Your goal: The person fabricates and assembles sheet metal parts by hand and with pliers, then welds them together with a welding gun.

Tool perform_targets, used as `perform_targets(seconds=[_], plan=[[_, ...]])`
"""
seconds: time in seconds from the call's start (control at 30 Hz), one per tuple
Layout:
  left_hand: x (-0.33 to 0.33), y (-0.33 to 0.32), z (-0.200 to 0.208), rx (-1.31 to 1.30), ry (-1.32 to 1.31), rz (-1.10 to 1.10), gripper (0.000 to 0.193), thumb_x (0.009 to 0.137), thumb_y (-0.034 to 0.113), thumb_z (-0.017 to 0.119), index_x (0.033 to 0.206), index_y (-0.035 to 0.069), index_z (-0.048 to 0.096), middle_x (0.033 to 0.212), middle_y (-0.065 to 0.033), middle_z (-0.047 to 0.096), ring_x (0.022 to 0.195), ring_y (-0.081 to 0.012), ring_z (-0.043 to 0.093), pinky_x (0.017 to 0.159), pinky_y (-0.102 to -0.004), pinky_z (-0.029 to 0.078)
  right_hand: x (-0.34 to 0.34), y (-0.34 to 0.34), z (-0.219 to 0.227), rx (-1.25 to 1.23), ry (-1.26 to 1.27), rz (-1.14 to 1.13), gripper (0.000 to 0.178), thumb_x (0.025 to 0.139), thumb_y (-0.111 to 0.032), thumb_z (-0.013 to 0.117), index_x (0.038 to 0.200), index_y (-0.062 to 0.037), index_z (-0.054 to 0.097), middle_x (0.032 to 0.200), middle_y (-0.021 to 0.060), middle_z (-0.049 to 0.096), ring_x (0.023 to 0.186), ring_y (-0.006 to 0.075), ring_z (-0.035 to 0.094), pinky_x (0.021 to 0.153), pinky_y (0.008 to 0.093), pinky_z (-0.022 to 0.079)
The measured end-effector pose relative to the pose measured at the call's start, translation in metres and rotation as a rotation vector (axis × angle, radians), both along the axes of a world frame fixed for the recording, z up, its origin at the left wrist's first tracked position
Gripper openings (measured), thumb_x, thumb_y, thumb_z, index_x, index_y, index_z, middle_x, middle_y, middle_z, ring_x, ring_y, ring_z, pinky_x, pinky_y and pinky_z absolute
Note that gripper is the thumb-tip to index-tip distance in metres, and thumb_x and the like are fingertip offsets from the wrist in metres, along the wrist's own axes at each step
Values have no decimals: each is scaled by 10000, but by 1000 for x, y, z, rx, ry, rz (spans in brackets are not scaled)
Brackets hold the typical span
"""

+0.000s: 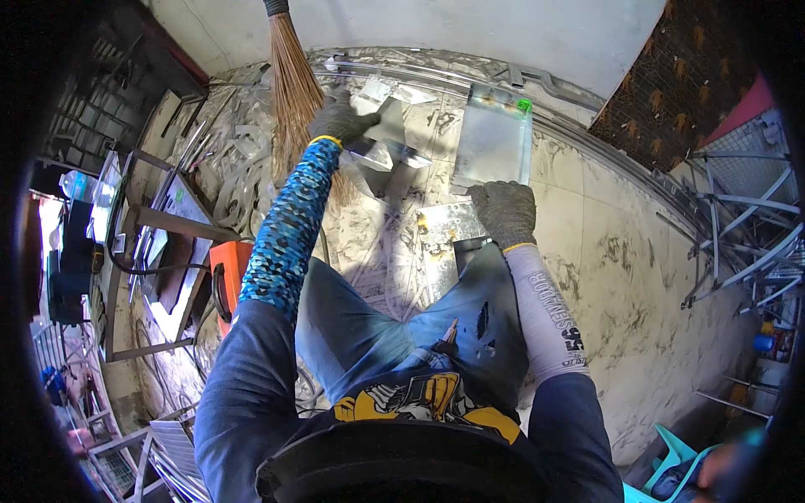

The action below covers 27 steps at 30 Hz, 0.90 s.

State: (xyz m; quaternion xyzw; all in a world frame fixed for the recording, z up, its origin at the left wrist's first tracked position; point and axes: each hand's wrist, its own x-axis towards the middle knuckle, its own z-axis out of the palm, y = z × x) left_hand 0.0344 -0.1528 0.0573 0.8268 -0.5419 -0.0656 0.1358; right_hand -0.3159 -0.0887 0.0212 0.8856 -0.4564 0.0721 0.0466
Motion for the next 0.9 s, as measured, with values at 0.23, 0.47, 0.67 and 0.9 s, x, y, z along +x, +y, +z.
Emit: perform_targets(seconds=[0.23,0.47,0.67,0.9], plan=[[3,6,4,236,-54,-76,796,782,261,705,1500,214,363,1519,-168,407,1393,-386,415,1128,-596,326,14,3,-2,66,-38,-97,477,953,-431,481,780,-57,721,806,141,709,792,328,669,783,470,505],[33,12,-9,67,-155,-334,750,848,59,532,1529,283,313,1571,-67,363,1464,-381,287,1151,-654,233,16,14,21,86,-66,-108,460,951,-416,460,788,-77,724,813,137,711,802,332,671,778,476,499],[-33,83,-11,-395,170,-354,502,870,255,640,1326,61,556,1370,-210,549,1251,-405,525,1035,-449,447,10,2,15,146,-88,-181,436,932,-389,456,774,-76,716,802,146,704,799,358,668,747,501,499],[-151,194,-83,-285,1132,-86,659,935,385,651,1415,-20,452,1298,-207,579,1227,-291,533,1042,-372,428,21,-4,28,325,80,-154,548,961,-442,359,904,-41,729,927,208,708,909,394,676,839,511,504]])
